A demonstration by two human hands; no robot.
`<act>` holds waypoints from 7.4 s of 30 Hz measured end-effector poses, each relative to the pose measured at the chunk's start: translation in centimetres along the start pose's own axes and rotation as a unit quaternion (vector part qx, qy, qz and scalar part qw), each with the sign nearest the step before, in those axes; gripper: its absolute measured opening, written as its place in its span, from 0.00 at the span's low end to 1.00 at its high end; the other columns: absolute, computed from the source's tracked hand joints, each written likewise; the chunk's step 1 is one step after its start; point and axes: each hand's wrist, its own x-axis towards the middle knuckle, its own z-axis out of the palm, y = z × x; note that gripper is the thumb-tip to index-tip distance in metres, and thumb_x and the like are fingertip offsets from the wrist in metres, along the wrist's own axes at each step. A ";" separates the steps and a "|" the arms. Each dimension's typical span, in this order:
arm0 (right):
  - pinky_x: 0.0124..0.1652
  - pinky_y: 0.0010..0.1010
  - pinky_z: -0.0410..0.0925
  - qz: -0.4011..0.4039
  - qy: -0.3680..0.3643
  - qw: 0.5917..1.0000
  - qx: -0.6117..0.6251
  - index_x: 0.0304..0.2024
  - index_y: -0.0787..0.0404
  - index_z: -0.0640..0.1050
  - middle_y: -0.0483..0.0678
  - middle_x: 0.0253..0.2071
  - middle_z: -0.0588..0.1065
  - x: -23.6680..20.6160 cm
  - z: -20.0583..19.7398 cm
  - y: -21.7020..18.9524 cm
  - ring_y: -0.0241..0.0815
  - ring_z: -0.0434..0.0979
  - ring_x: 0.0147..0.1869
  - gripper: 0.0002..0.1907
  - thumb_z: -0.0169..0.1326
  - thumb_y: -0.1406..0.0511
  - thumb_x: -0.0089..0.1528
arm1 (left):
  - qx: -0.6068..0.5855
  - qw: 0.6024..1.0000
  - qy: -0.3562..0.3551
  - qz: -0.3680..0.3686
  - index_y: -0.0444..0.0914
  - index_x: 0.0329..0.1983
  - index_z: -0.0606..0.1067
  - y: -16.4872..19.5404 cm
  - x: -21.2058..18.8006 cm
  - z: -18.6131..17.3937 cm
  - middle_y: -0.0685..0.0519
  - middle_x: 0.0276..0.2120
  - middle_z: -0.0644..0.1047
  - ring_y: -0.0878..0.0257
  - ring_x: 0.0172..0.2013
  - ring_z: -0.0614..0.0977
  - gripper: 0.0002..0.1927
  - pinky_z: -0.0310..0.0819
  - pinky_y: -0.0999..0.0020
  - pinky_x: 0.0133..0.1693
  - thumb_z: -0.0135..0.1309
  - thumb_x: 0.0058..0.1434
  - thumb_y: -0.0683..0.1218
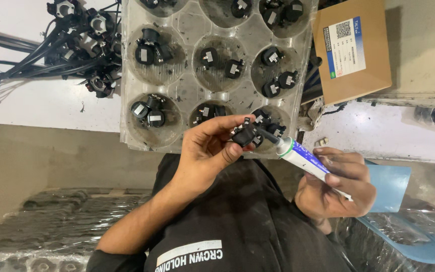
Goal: The person picks black electrical plug connectors one at a time from a plastic tray and squeezes adhesive from a tube onto each connector, then places the treated connector back into the tray. At one point the person wipes their hands with a cloth before resuming applying adhesive.
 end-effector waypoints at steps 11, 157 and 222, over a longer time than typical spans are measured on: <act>0.40 0.42 0.82 -0.011 -0.098 0.994 -0.051 0.36 0.65 0.68 0.54 0.35 0.73 1.0 -0.6 -0.8 0.48 0.77 0.42 0.16 0.66 0.75 0.59 | -0.015 1.000 -0.011 -0.012 0.33 0.67 0.71 0.1 -0.2 0.2 0.43 0.66 0.74 0.60 0.52 0.83 0.22 0.81 0.58 0.59 0.58 0.72 0.40; 0.38 0.45 0.80 -0.037 -0.089 0.993 -0.075 0.33 0.66 0.69 0.57 0.34 0.75 2.5 0.1 -0.5 0.50 0.79 0.41 0.13 0.64 0.76 0.56 | 0.136 0.990 0.040 0.012 0.32 0.63 0.74 3.6 3.4 0.7 0.50 0.57 0.77 0.65 0.53 0.81 0.27 0.80 0.69 0.57 0.60 0.60 0.26; 0.48 0.32 0.72 0.163 0.070 0.983 0.046 0.46 0.61 0.68 0.56 0.42 0.76 0.9 -3.4 -1.4 0.47 0.78 0.47 0.19 0.68 0.73 0.66 | 0.781 0.606 0.024 0.148 0.44 0.52 0.83 13.4 9.9 -3.8 0.53 0.42 0.80 0.55 0.36 0.81 0.14 0.75 0.59 0.38 0.68 0.64 0.47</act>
